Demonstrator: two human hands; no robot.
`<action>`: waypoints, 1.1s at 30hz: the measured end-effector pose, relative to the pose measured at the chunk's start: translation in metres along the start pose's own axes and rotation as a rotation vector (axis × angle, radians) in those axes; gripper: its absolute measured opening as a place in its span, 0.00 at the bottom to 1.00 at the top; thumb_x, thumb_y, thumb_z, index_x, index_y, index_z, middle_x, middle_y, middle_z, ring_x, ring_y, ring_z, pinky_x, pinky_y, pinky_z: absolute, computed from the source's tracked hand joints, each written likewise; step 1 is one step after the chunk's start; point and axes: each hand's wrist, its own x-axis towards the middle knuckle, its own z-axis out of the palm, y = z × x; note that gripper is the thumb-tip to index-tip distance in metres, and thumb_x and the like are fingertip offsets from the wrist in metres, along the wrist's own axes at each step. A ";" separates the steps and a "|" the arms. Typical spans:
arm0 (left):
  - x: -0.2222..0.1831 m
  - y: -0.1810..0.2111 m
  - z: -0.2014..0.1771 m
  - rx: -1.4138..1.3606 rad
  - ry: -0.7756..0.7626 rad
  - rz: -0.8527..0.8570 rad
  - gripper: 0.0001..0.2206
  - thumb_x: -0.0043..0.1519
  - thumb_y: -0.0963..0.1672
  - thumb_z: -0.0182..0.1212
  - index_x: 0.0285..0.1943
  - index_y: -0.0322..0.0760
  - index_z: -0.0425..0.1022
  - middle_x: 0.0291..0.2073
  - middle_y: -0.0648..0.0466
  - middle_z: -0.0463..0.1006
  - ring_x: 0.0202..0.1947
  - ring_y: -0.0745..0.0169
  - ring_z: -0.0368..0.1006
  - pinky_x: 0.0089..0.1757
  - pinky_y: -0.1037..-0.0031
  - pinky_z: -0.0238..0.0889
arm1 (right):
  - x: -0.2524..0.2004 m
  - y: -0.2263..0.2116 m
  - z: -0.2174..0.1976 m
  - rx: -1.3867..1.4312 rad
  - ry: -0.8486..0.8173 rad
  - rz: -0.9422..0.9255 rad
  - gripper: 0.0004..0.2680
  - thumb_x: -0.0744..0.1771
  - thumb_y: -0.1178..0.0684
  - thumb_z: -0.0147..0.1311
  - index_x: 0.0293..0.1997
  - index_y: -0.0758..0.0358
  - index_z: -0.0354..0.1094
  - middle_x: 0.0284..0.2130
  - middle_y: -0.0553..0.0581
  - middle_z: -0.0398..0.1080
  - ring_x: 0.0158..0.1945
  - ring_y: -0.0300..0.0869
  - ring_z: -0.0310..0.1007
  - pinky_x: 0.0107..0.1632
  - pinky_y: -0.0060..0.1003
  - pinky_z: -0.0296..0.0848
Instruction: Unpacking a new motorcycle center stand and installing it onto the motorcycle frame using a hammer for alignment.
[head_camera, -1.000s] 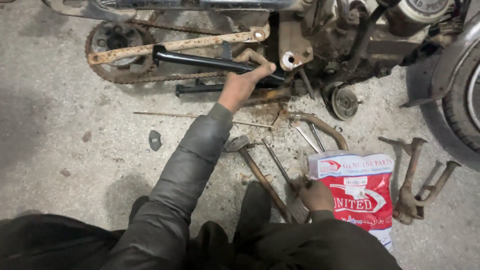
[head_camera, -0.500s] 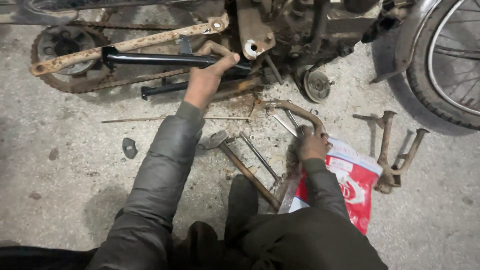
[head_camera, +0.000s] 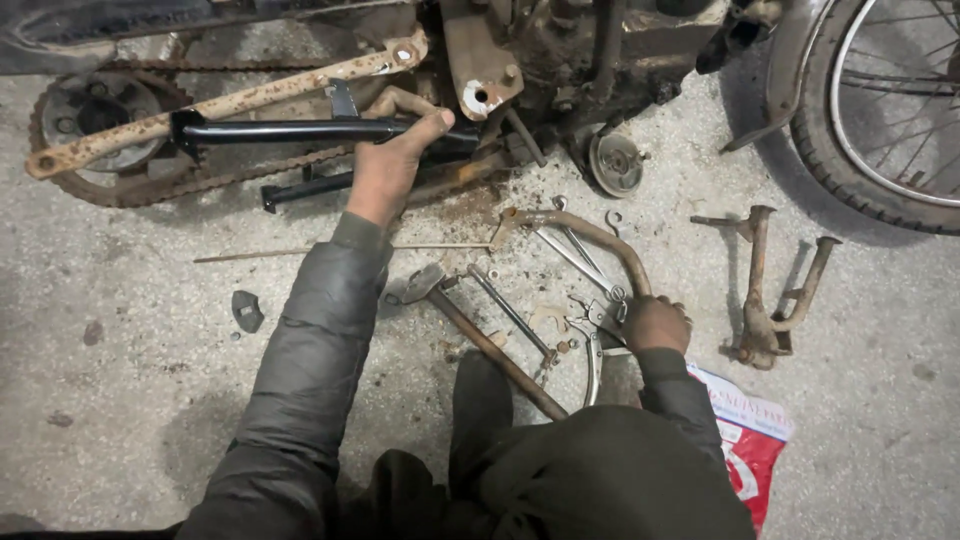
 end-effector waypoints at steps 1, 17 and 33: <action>0.000 0.005 0.000 0.001 0.000 0.004 0.09 0.55 0.44 0.69 0.29 0.50 0.69 0.33 0.62 0.75 0.41 0.67 0.72 0.56 0.65 0.64 | 0.018 0.011 0.022 0.002 0.003 -0.002 0.17 0.67 0.41 0.42 0.55 0.58 0.71 0.50 0.63 0.71 0.55 0.60 0.67 0.55 0.52 0.65; 0.004 -0.004 0.000 -0.013 0.018 0.051 0.11 0.54 0.42 0.69 0.26 0.49 0.69 0.30 0.63 0.75 0.38 0.70 0.71 0.55 0.69 0.63 | 0.073 0.135 -0.005 0.317 0.216 0.489 0.26 0.63 0.49 0.63 0.65 0.61 0.53 0.65 0.63 0.44 0.64 0.67 0.42 0.56 0.71 0.60; 0.013 -0.024 -0.002 0.080 0.075 -0.002 0.10 0.49 0.47 0.76 0.32 0.45 0.78 0.31 0.53 0.79 0.37 0.67 0.72 0.46 0.72 0.68 | -0.043 -0.069 -0.130 1.104 -0.237 -0.063 0.21 0.63 0.41 0.56 0.57 0.64 0.66 0.51 0.71 0.68 0.57 0.62 0.67 0.52 0.68 0.65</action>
